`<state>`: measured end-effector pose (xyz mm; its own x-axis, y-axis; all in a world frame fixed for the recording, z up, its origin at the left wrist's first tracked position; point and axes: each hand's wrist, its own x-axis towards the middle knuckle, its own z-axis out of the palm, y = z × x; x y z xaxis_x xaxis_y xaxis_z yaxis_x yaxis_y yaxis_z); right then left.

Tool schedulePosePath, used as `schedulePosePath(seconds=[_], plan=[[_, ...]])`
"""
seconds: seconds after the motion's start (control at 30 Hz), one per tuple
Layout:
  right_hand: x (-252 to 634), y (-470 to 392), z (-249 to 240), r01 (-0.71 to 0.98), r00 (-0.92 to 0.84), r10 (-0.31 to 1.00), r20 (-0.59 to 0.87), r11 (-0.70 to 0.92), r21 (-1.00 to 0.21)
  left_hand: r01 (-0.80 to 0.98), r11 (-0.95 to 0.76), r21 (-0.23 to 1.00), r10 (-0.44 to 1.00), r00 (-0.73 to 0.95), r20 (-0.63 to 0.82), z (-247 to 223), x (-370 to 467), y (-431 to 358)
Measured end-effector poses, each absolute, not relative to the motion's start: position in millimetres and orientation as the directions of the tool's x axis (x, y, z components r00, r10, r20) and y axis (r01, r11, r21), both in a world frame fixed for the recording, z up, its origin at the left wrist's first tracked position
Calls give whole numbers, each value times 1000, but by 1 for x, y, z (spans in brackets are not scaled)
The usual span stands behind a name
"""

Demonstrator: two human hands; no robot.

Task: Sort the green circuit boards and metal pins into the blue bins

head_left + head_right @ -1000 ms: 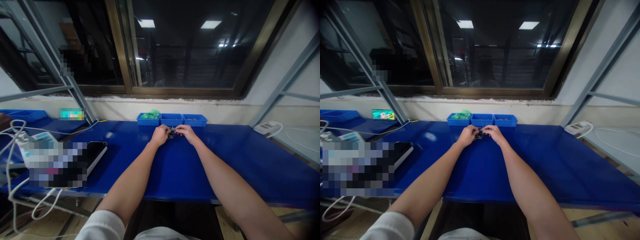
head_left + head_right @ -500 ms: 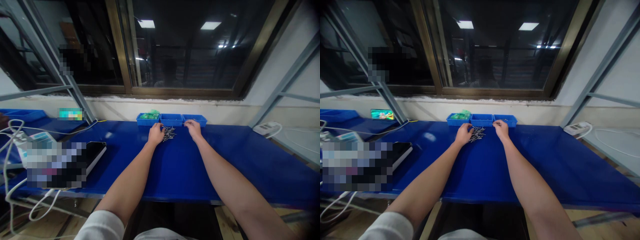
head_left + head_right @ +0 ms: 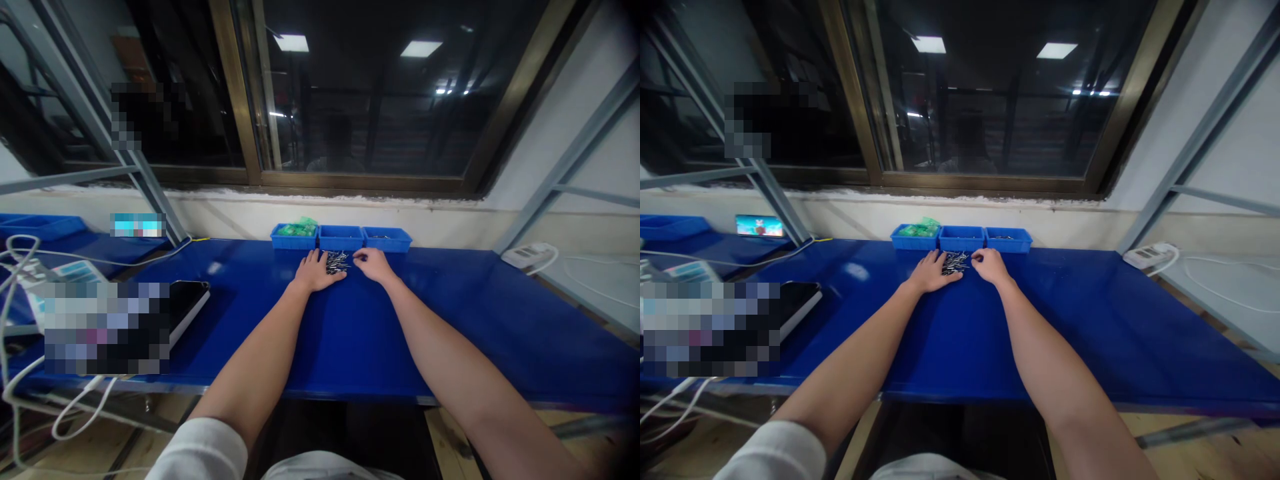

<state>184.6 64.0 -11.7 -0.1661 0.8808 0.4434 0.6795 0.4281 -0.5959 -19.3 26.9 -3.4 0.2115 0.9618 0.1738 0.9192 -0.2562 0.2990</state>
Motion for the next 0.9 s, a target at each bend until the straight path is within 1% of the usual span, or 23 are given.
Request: schedulePosePath(seconds=[0.07, 0.1, 0.23, 0.37, 0.47, 0.57, 0.67, 0.77, 0.83, 0.9], plan=[[179, 62, -12, 719, -256, 864, 434, 471, -512, 928, -243, 282, 969, 218, 117, -4, -18, 25], [177, 61, -12, 729, -277, 860, 429, 479, -489, 931, -242, 274, 970, 221, 105, -4, -17, 25], [171, 59, -12, 737, -317, 849, 422, 501, -454, 935, -249, 253, 968, 230, 104, -5, -16, 25], [165, 58, -12, 750, -331, 831, 447, 519, -409, 938, -249, 243, 967, 229, 108, -7, -15, 27], [159, 59, -13, 783, -266, 851, 452, 464, -413, 936, -253, 245, 966, 232, 110, -9, -14, 29], [154, 62, -16, 804, -226, 878, 422, 412, -428, 930, -267, 253, 963, 249, 103, -9, -13, 29], [152, 65, -18, 808, -218, 887, 407, 399, -435, 922, -284, 265, 958, 264, 109, -8, -13, 29], [152, 66, -17, 804, -187, 886, 424, 386, -451, 916, -289, 277, 957, 265, 122, -7, -13, 28], [155, 64, -15, 806, -147, 889, 434, 362, -468, 912, -292, 288, 955, 262, 138, -8, -14, 29], [159, 61, -12, 807, -100, 896, 432, 327, -491, 903, -306, 301, 948, 259, 185, -8, -15, 30]])
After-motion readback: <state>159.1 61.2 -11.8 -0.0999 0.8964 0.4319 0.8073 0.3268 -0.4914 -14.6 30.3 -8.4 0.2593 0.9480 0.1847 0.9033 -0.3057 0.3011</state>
